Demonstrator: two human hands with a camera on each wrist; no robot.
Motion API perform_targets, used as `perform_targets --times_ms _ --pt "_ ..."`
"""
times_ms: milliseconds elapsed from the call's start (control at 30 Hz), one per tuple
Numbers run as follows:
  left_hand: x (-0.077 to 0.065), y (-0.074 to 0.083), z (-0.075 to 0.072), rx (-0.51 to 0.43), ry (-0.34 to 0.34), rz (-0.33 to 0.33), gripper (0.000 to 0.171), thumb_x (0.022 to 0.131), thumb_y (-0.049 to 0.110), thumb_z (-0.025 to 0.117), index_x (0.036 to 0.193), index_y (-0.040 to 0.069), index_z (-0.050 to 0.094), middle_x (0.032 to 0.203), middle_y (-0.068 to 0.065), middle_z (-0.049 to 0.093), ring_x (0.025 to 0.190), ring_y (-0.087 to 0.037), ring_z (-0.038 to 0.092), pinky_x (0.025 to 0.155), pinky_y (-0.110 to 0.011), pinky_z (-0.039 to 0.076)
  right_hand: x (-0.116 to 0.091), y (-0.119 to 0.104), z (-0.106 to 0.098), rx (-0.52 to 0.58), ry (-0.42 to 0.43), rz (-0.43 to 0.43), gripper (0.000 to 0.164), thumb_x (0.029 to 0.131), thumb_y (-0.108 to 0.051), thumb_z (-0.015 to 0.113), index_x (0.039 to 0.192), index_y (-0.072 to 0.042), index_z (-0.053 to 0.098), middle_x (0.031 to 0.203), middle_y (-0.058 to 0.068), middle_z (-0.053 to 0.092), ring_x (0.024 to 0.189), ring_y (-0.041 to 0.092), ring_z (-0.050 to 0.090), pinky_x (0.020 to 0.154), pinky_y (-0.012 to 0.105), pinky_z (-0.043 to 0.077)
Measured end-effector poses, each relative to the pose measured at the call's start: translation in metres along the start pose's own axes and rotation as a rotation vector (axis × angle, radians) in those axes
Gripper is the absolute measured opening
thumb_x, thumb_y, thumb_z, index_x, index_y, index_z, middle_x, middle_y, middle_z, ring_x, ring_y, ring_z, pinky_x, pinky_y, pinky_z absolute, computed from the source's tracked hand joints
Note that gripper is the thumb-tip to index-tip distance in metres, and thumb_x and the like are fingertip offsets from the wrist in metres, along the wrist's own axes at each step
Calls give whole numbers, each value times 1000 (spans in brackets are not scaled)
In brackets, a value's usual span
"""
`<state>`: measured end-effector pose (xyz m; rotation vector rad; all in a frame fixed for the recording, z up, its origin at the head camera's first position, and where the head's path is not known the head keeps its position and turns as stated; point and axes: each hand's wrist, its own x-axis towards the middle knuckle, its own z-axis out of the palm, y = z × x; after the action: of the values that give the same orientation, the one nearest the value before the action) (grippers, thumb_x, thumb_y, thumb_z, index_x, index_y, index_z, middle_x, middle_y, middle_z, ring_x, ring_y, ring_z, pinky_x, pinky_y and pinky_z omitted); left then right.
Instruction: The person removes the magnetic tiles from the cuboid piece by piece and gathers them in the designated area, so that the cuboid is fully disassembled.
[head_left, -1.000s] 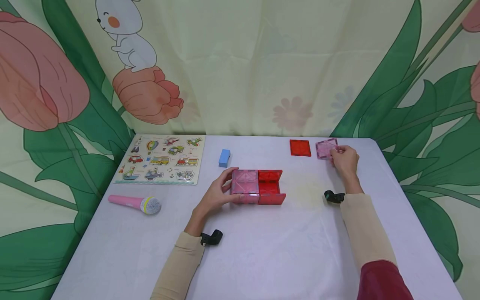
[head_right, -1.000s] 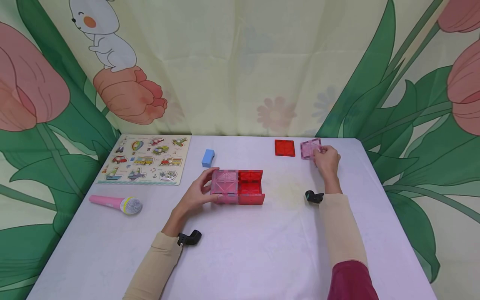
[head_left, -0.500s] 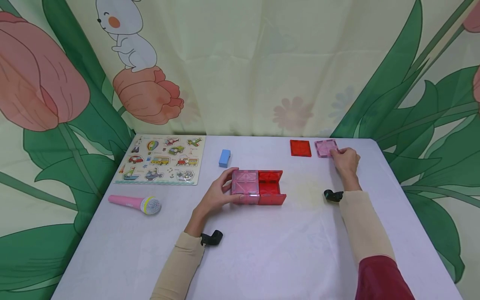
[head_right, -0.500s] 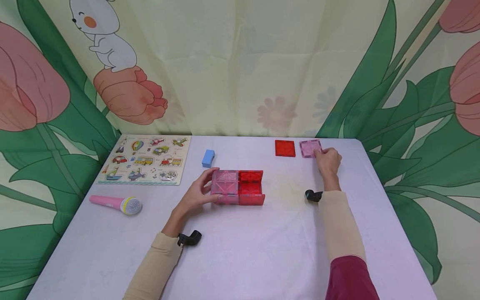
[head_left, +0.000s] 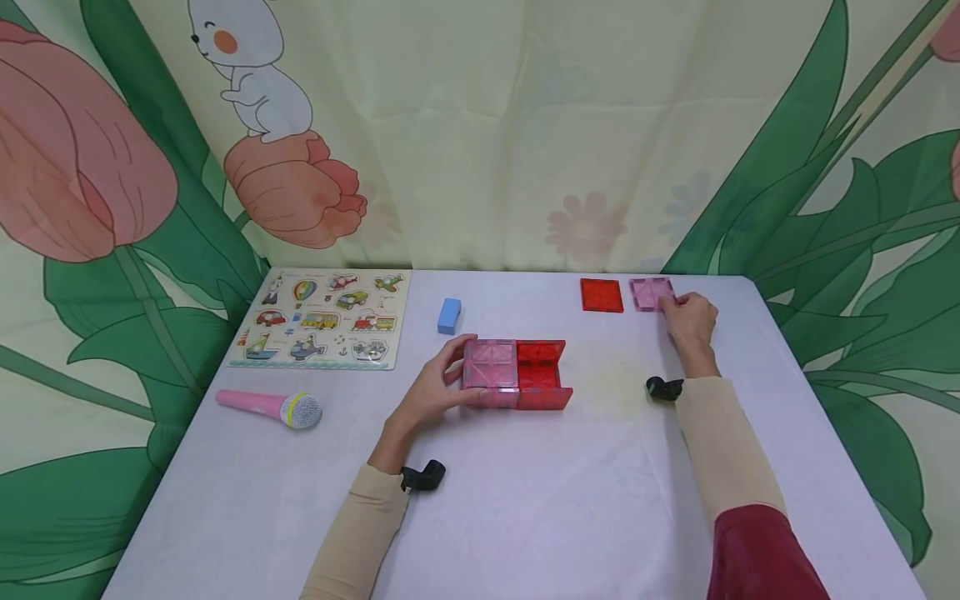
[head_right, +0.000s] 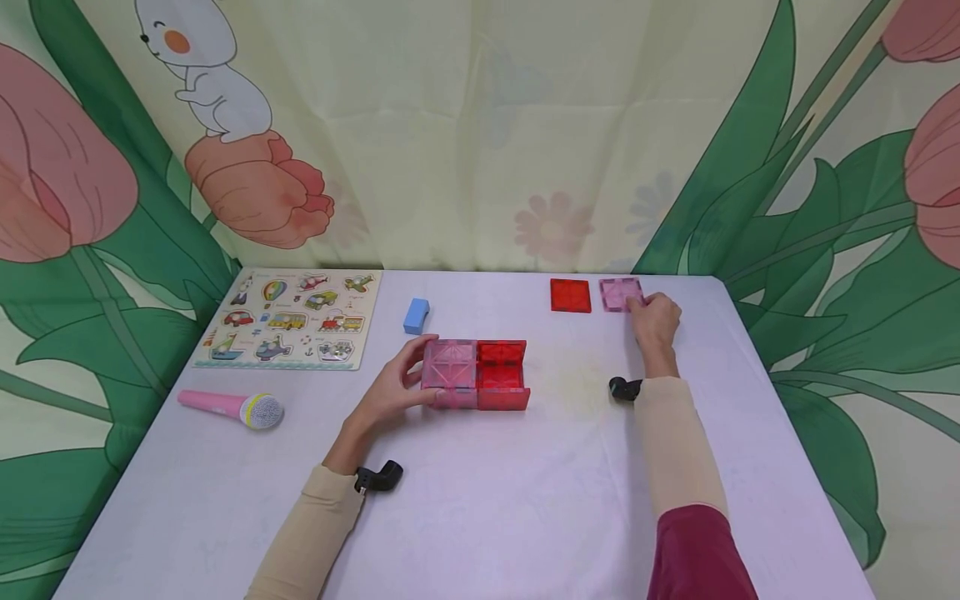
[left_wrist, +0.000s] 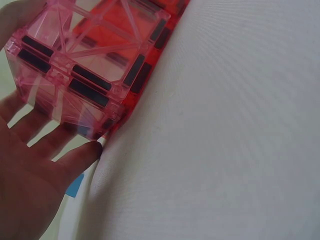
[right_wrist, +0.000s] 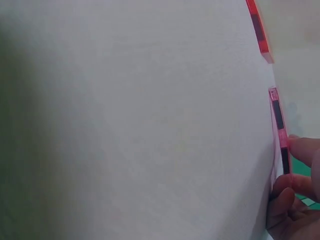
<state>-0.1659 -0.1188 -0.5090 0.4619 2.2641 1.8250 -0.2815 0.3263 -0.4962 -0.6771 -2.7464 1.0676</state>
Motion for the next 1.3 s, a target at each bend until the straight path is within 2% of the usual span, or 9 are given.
perform_targets --times_ms 100,233,333,467,567,700,900,1100,1300 --pt "0 0 0 -4 -2 5 86 78 27 86 151 26 39 149 -2 47 142 -24 44 117 -43 41 -1 -2 0 -28 -20 3 53 101 -36 53 120 13 60 122 32 57 121 44 49 99 53 48" --pt "0 1 0 -15 -5 0 86 78 26 86 150 28 40 150 -2 46 142 -24 43 118 -42 41 -2 -4 0 -49 -43 15 52 102 -37 52 118 13 59 122 30 53 119 42 46 95 50 48" --pt "0 1 0 -13 -6 -4 85 78 26 86 150 31 40 150 -1 46 143 -23 43 117 -41 41 -2 -4 0 -30 -47 35 55 102 -39 50 122 12 56 127 31 51 121 42 46 98 51 47" --pt "0 1 0 -5 -8 0 86 78 27 86 151 27 39 150 1 45 143 -23 43 117 -41 41 -4 -6 -2 -4 -48 49 62 102 -43 46 130 12 51 134 33 48 126 44 45 105 54 45" --pt "0 1 -1 4 -6 3 87 78 28 85 152 23 39 150 1 46 142 -23 43 117 -42 41 -7 -9 -4 9 -46 37 66 101 -46 45 135 11 49 138 34 46 130 45 43 109 56 43" --pt "0 2 -1 11 -1 0 87 78 29 86 151 24 39 151 2 45 143 -23 42 117 -42 40 -13 -17 -7 23 -45 4 70 100 -51 46 139 8 47 137 32 47 129 44 43 108 56 43" --pt "0 2 0 14 2 -4 87 78 31 86 151 25 39 151 2 45 144 -23 41 118 -42 40 -26 -31 -13 46 -32 -61 71 98 -53 49 141 4 49 124 26 55 113 36 50 93 48 48" --pt "0 3 0 11 -1 -1 88 78 31 86 152 22 38 152 2 44 144 -23 41 118 -42 39 -44 -43 -19 80 -31 -101 70 98 -54 51 142 1 50 127 24 58 114 35 53 93 43 50" --pt "0 2 0 7 -5 9 91 79 29 86 154 16 36 153 1 43 145 -24 41 119 -42 38 -63 -53 -23 100 -33 -157 67 98 -52 53 140 -1 52 126 23 60 114 35 55 81 30 49"
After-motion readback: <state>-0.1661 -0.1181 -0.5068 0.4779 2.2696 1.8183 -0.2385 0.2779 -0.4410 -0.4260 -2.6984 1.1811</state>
